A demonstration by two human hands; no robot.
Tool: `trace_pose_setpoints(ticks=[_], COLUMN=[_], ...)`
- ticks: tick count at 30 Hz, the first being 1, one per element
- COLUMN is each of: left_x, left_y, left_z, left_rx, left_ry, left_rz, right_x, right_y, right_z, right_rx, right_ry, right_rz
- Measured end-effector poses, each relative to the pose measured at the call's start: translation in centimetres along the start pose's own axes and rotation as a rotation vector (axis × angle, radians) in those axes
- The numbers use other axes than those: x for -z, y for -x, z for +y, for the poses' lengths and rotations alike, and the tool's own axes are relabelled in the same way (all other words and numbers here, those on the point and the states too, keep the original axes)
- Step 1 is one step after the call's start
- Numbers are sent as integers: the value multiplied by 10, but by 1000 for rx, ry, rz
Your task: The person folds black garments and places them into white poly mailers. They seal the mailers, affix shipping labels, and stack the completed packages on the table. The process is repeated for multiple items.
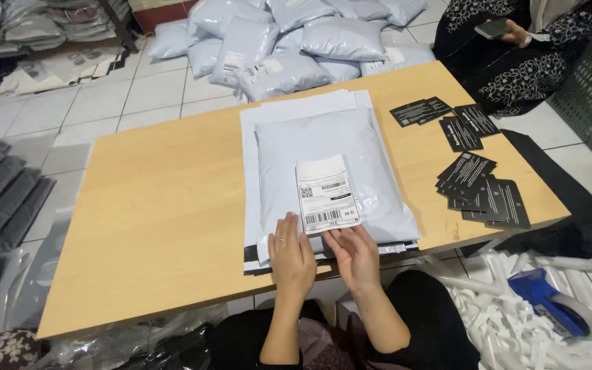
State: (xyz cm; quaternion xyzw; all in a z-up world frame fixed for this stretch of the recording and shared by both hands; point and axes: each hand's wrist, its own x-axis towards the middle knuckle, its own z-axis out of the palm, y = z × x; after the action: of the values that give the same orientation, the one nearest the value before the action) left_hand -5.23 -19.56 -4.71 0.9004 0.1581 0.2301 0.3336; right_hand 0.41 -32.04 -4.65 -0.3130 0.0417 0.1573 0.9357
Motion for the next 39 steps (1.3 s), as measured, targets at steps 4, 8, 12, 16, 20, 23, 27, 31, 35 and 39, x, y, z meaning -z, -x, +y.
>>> trace_pose_setpoints(ticks=[4,8,12,16,20,23,27,31,35,39], left_x=[5,-18,-48,-69,-84,-96,-110,-117,-113,-114], left_y=[-14,-46,-107,-141,-165,-176,-182,-186,-185,-169], left_z=[27,65,87,95,89,76,57,50,49,52], left_rx=[-54,-106,127,342,421,364,268,246,252,197], left_ry=[-137,-322,-422,-490,-497,-482,-446,-438,-419,-425], left_rz=[-39,-317,-609,-640,-574,-428,-265,-233,-233,-202], right_x=[17,40,37,15,-1,-2,4,18,52,102], right_y=[-7,-16,-11,1,5,9,6,8,48,74], right_z=[13,22,20,6,-4,-5,-2,2,25,51], right_rx=[48,82,78,52,24,37,32,24,15,-54], right_ry=[-16,-93,-70,-39,-21,93,27,-3,37,230], right_rz=[-10,-103,-18,-28,-19,-21,-80,-95,16,-32])
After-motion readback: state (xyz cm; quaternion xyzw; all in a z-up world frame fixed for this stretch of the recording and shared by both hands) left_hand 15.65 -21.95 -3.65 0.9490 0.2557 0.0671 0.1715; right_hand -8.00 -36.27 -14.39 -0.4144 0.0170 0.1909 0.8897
